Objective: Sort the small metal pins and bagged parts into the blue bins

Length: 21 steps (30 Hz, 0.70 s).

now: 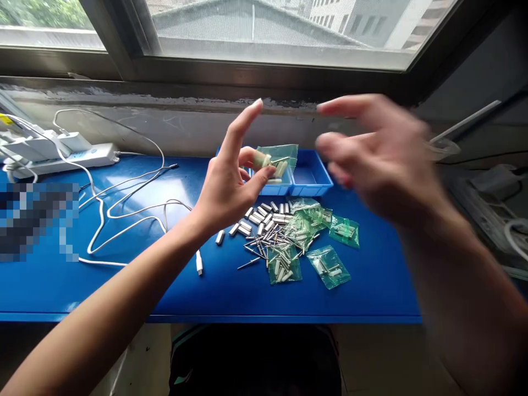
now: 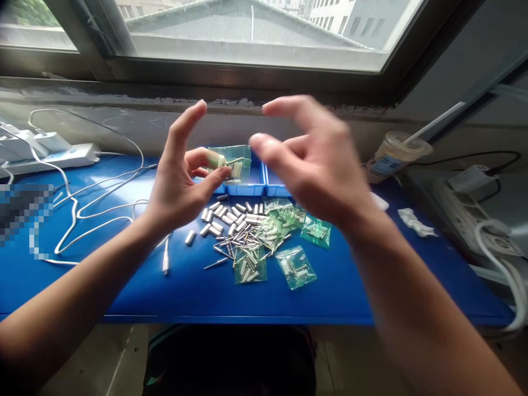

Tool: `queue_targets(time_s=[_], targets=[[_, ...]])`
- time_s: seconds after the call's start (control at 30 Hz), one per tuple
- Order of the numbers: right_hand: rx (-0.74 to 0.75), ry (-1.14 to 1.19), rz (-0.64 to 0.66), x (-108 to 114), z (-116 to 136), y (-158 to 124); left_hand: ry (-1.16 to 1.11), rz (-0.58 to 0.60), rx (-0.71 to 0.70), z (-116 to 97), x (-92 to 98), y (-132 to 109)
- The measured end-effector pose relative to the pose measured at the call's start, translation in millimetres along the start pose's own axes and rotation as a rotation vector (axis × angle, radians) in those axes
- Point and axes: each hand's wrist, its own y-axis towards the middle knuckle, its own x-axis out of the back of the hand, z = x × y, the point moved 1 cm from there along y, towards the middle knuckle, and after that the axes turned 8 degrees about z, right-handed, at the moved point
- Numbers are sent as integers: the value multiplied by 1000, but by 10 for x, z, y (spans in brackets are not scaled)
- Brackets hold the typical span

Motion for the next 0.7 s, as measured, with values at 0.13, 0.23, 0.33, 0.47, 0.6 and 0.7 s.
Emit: queue_targets(time_s=[0.13,0.23,0.33,0.47,0.6,0.7], targets=[[-15,311,157,-403,-311,417,64,-43,27,151,2,-4],[-5,467,128,-635,-538,291,107,-18,72,270,-7,-118],[-65,550,226,-721,-650,132,132,4,84,310,-12,-192],[-137,640,321,-733,-660,89,157,9,69,280,-14,-209],[-187,765,237,-761,-640,113,160,21,-3,225,-10,-224],[-245,850,185,-802,-632,115,196,8,-40,197,-4,-239]])
